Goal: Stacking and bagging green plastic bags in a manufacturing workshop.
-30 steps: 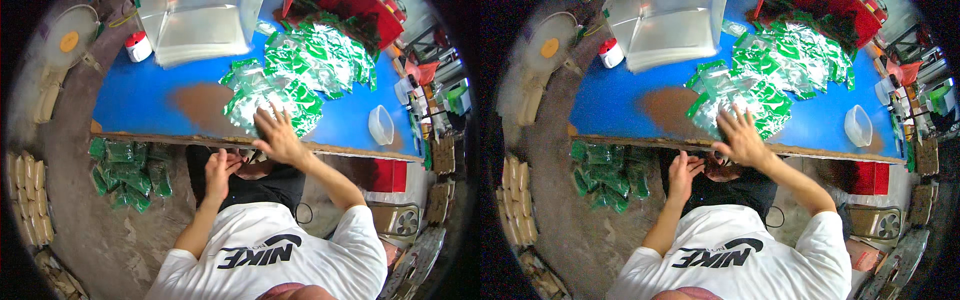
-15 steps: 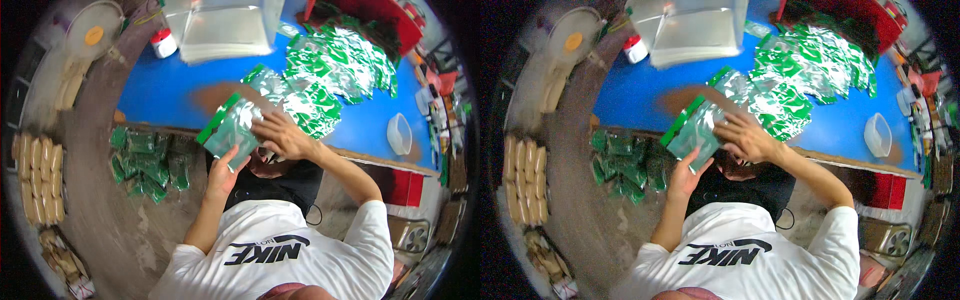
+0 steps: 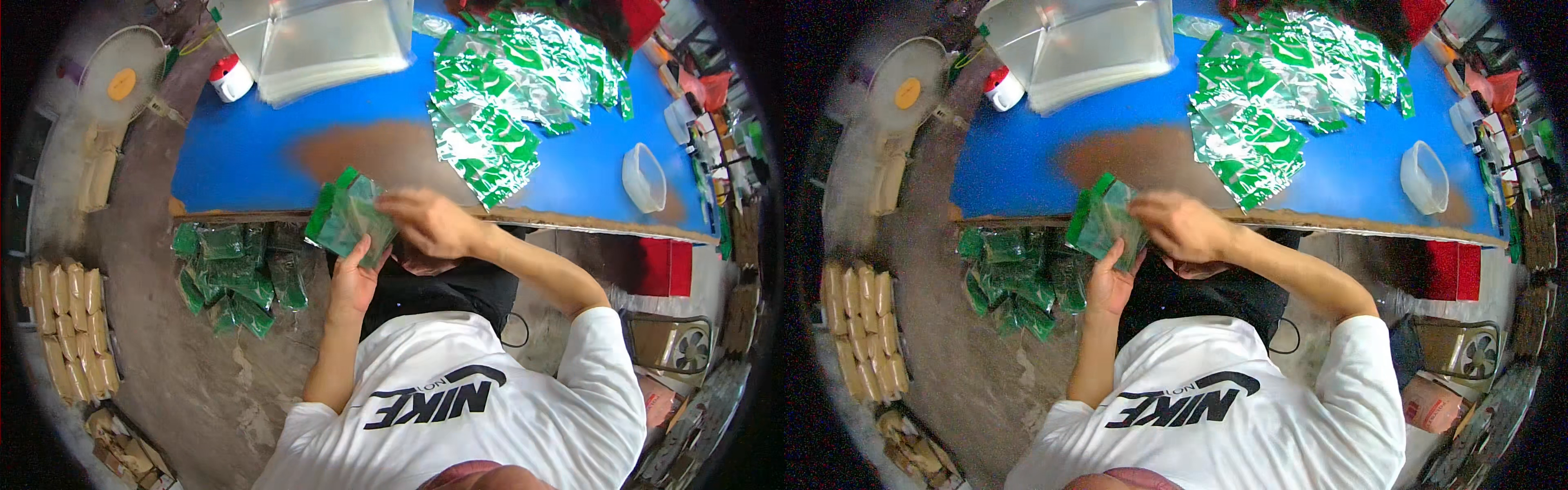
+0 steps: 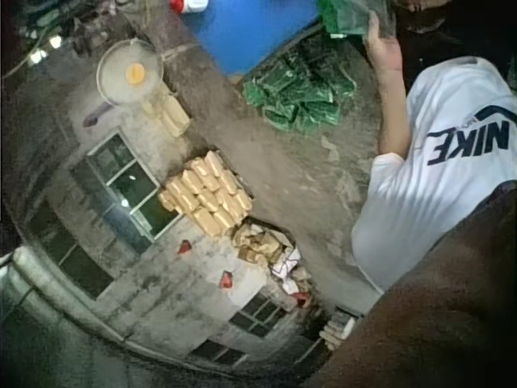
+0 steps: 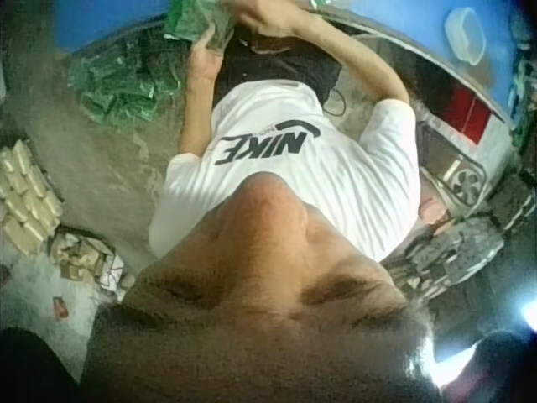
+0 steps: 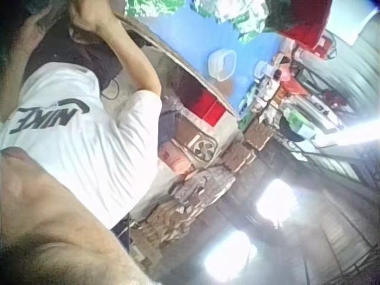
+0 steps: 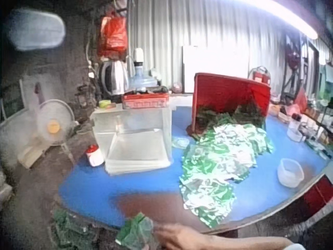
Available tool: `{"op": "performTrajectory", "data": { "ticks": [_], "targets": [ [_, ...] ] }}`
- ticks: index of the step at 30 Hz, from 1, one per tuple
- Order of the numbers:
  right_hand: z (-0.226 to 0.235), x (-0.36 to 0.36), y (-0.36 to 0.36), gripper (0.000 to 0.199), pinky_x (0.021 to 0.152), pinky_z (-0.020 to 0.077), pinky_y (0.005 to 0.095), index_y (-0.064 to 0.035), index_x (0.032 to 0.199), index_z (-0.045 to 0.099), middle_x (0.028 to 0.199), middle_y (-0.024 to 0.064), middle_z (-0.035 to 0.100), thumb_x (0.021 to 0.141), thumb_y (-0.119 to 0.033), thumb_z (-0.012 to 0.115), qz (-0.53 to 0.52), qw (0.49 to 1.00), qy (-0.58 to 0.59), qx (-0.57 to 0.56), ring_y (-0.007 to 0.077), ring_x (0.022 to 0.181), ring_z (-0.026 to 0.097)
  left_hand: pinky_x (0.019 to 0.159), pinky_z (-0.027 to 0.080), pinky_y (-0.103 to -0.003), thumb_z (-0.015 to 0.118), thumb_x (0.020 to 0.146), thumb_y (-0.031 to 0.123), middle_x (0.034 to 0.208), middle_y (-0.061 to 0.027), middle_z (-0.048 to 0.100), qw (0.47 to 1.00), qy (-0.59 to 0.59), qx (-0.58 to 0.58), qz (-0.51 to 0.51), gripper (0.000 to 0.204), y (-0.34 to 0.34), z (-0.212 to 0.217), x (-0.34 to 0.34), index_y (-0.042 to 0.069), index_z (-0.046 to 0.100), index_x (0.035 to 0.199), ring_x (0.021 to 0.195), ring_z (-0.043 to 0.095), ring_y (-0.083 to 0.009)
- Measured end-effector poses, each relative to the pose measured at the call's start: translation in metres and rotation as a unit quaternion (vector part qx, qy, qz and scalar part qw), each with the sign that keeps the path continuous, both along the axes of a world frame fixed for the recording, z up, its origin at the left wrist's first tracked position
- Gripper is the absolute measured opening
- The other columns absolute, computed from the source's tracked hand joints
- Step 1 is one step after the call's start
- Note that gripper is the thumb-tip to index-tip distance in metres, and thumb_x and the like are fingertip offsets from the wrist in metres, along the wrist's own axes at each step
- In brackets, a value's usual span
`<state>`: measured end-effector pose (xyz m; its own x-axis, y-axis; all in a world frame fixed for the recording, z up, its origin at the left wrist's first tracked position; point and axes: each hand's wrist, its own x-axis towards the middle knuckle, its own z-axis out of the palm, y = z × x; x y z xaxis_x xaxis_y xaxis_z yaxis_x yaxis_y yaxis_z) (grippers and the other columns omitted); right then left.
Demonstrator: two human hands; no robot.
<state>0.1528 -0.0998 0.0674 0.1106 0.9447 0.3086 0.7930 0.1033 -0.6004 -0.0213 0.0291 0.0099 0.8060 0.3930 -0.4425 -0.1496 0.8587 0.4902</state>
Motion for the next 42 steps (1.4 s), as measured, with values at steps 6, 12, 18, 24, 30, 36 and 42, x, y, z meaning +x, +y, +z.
{"op": "performTrajectory", "data": {
  "ticks": [6, 12, 18, 24, 30, 36, 42],
  "targets": [
    [-0.017, 0.007, -0.016, 0.053, 0.108, 0.028, 0.0622, -0.0021, 0.136, 0.049, 0.145, 0.0207, 0.043, 0.098, -0.039, 0.048, -0.341, 0.895, -0.267, -0.107, 0.0493, 0.135, 0.033, 0.09, 0.058, -0.037, 0.062, 0.091, 0.004, 0.123, -0.008, 0.062, 0.997, -0.019, 0.064, -0.029, 0.04, 0.007, -0.005, -0.006, 0.006, 0.053, 0.13, 0.109, 0.064, -0.0215],
    [-0.008, -0.013, -0.028, 0.038, 0.095, 0.0476, 0.0433, -0.0005, 0.126, 0.054, 0.128, 0.0217, 0.057, 0.092, -0.017, 0.057, -0.112, 0.992, 0.046, 0.019, 0.0396, 0.113, 0.057, 0.094, 0.055, -0.037, 0.064, 0.09, 0.003, 0.125, -0.0077, 0.061, 0.997, 0.028, 0.054, -0.051, 0.04, 0.003, -0.002, 0.002, 0.005, 0.055, 0.128, 0.112, 0.062, -0.0215],
    [-0.013, 0.085, -0.062, 0.055, 0.095, 0.0462, 0.0455, 0.001, 0.13, 0.051, 0.129, 0.0224, 0.056, 0.092, -0.037, 0.063, -0.531, 0.812, -0.22, -0.107, 0.0414, 0.116, 0.054, 0.095, 0.055, -0.04, 0.06, 0.091, 0.001, 0.125, -0.0106, 0.062, 0.995, 0.0, 0.059, -0.08, 0.037, 0.004, -0.011, 0.002, 0.001, 0.054, 0.127, 0.114, 0.062, -0.0238],
    [-0.016, 0.075, -0.071, 0.027, 0.083, 0.0516, 0.0406, -0.0013, 0.117, 0.058, 0.116, 0.0156, 0.064, 0.095, -0.017, 0.056, -0.426, 0.879, -0.204, 0.064, 0.0348, 0.105, 0.061, 0.1, 0.052, -0.043, 0.061, 0.089, -0.002, 0.13, -0.0111, 0.06, 0.989, -0.078, 0.024, -0.126, 0.044, 0.0, -0.031, -0.007, 0.003, 0.052, 0.131, 0.119, 0.059, -0.0264],
    [0.028, -0.005, -0.04, 0.023, 0.066, 0.0474, 0.0345, 0.0021, 0.102, 0.062, 0.085, 0.0119, 0.063, 0.1, -0.018, 0.053, -0.276, 0.925, 0.255, 0.057, 0.0183, 0.074, 0.058, 0.103, 0.048, -0.041, 0.067, 0.085, -0.002, 0.13, -0.0088, 0.057, 0.986, -0.111, 0.072, -0.1, 0.052, -0.022, 0.016, 0.017, 0.004, 0.05, 0.134, 0.119, 0.057, -0.0236],
    [-0.021, 0.079, -0.021, 0.071, 0.109, 0.0262, 0.0628, -0.005, 0.134, 0.052, 0.144, 0.0217, 0.043, 0.094, -0.063, 0.042, -0.502, 0.829, -0.22, -0.115, 0.046, 0.137, 0.032, 0.107, 0.042, -0.041, 0.068, 0.082, -0.006, 0.131, -0.0097, 0.055, 0.953, -0.008, 0.304, -0.012, 0.059, -0.016, 0.0, -0.001, 0.001, 0.046, 0.136, 0.119, 0.055, -0.0226],
    [-0.038, -0.009, -0.004, 0.052, 0.111, 0.0296, 0.0553, -0.0037, 0.134, 0.052, 0.139, 0.0203, 0.05, 0.095, -0.038, 0.052, -0.24, 0.944, -0.225, -0.024, 0.0399, 0.136, 0.039, 0.113, 0.037, -0.051, 0.059, 0.09, -0.002, 0.137, -0.0119, 0.052, 0.99, -0.07, 0.121, 0.017, 0.052, 0.002, -0.004, -0.028, 0.004, 0.044, 0.14, 0.127, 0.05, -0.0286]
  ]
}}
